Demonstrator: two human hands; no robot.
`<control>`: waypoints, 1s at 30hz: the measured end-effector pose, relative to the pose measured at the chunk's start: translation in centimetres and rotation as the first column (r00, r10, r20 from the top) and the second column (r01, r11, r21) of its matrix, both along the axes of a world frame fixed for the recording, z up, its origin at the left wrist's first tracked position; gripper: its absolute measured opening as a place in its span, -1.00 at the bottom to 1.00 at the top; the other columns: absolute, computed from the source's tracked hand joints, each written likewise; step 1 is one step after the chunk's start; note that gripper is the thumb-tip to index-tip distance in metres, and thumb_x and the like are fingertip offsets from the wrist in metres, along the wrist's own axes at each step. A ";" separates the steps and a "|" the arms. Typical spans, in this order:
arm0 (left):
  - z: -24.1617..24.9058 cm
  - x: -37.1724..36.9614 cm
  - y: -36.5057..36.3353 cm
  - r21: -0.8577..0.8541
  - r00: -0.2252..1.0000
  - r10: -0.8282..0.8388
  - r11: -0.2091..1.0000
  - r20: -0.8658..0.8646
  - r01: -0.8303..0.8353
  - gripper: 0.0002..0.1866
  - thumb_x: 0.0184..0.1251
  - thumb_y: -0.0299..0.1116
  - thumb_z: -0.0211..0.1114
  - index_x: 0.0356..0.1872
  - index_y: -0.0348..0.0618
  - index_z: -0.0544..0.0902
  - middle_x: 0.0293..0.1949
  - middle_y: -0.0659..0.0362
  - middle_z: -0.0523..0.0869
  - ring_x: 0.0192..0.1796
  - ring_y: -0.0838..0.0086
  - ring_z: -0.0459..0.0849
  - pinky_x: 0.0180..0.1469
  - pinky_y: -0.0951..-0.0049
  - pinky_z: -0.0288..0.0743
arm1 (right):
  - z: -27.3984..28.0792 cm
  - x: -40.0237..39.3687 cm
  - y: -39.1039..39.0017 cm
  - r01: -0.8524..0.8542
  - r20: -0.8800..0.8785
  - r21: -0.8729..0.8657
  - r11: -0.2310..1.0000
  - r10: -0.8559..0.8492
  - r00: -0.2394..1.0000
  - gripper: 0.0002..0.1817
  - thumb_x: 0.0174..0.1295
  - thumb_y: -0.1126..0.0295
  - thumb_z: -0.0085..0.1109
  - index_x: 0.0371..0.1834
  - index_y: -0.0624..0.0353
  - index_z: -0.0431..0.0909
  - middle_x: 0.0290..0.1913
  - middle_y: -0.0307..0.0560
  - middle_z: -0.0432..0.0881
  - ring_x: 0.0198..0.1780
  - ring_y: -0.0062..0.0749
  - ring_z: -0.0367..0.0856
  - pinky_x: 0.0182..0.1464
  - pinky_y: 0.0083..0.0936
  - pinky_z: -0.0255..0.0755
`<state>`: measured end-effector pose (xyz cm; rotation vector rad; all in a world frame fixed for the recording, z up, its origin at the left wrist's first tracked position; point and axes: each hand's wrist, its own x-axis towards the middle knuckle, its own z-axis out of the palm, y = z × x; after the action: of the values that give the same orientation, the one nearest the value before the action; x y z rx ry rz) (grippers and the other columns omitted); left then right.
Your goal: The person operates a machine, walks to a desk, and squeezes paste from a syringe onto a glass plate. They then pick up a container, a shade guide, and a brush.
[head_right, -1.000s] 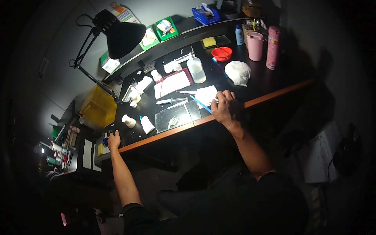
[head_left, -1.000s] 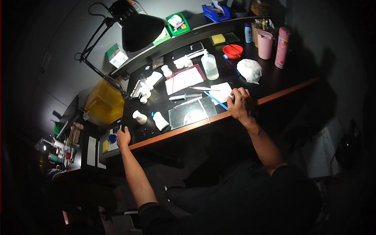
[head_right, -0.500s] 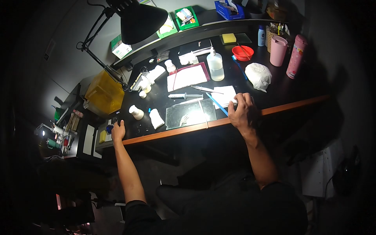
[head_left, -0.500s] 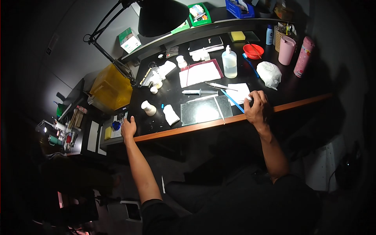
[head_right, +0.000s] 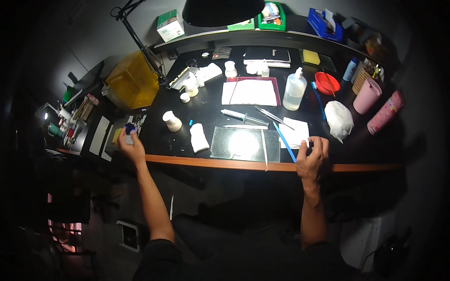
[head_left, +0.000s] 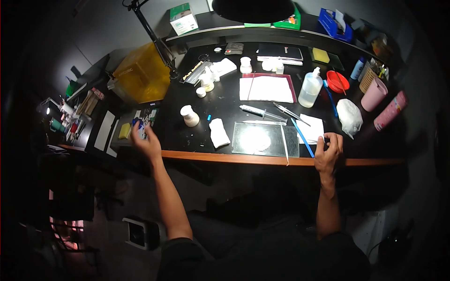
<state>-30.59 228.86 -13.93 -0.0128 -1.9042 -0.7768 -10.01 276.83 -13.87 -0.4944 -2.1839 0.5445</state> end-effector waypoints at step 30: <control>-41.9 16.2 9.4 -0.082 0.435 -0.194 0.837 0.879 0.540 -0.58 0.52 -0.15 0.10 0.25 -0.14 0.55 -0.05 -0.08 0.71 0.04 0.03 0.70 0.14 0.03 0.55 | -1.3 -0.2 5.5 0.122 0.294 0.110 0.986 -0.150 0.944 -0.75 0.49 0.38 -0.02 -0.33 0.34 0.37 -0.41 0.02 0.39 -0.33 -0.26 0.36 -0.19 -0.31 0.31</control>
<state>-14.34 238.26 -55.81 -0.3729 -3.0793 -0.7771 -10.25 282.34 -15.22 -0.7125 -2.4273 0.3080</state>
